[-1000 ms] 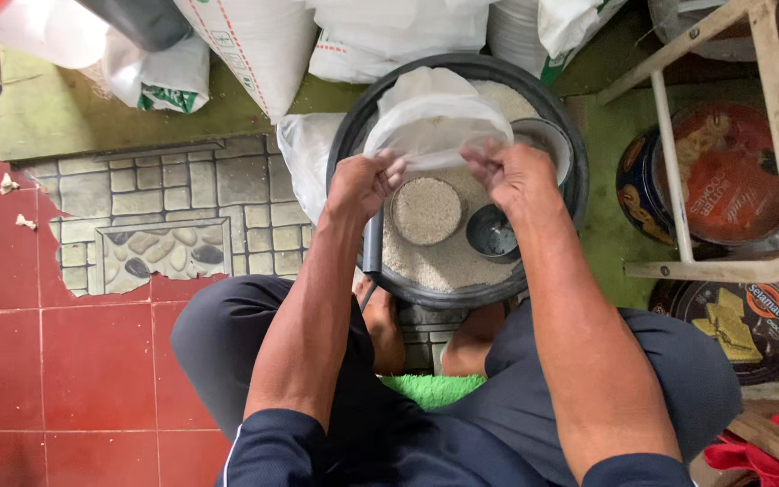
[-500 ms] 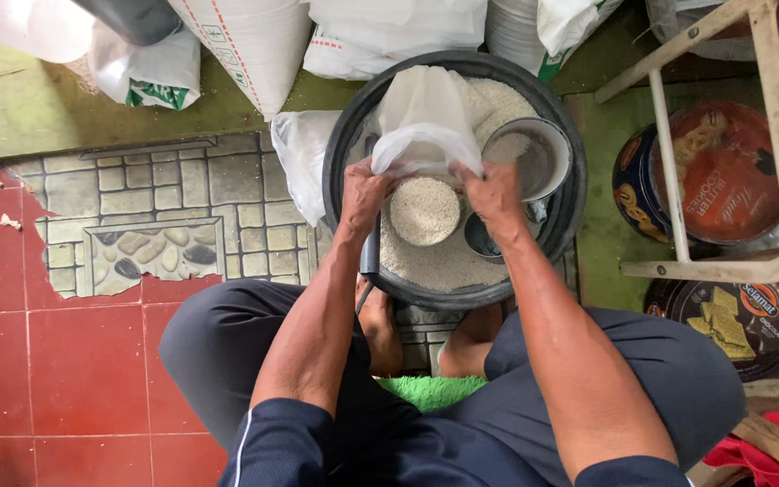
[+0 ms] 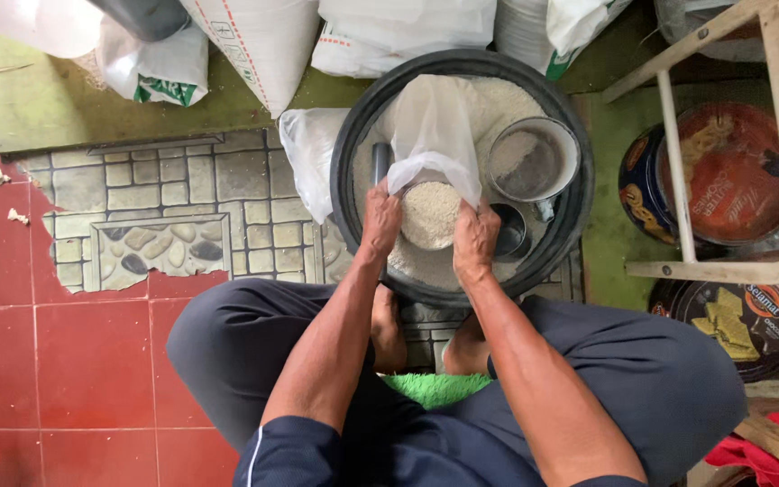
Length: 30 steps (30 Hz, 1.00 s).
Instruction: The person scoops rice from a large container into smaller cups and a plastic bag by hand and using a small scoop.
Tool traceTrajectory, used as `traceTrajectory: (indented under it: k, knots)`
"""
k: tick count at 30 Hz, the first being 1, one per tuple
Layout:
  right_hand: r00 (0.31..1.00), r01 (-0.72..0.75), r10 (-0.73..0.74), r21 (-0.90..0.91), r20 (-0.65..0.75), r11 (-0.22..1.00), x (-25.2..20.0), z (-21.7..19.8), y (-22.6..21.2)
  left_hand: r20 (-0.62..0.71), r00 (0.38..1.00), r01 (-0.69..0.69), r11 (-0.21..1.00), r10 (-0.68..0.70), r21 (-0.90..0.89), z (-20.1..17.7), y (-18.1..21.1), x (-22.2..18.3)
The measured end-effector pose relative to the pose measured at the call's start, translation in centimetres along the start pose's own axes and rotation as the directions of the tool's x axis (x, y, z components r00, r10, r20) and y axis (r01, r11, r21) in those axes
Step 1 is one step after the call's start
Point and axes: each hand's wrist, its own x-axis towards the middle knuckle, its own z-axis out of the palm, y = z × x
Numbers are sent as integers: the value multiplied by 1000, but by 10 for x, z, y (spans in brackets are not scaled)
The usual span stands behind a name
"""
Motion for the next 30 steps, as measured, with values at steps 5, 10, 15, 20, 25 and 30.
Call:
traceTrajectory:
  k: [5, 10, 15, 20, 25, 30]
  knots:
    - [993, -102, 109, 151, -34, 983, -4, 5, 3, -258, 642, 620, 687, -722, -380, 45, -48, -16]
    - [995, 14, -26, 114, 101, 993, -24, -19, -26, -225, 684, 645, 719, -694, -257, 31, -46, -13]
    - [774, 257, -193, -20, 603, 966, -19, -62, -30, -138, 646, 676, 647, -751, -353, 45, -94, -22]
    - [781, 450, -274, -200, 562, 871, -40, -52, -41, -77, 598, 694, 564, -797, -447, 42, -74, -8]
    - [872, 434, -345, -223, 347, 873, -40, -26, -7, -11, 573, 696, 493, -820, -522, 36, -61, -2]
    - [859, 473, -415, -158, 300, 867, -31, -27, -14, 74, 486, 798, 408, -871, -443, 15, 44, 28]
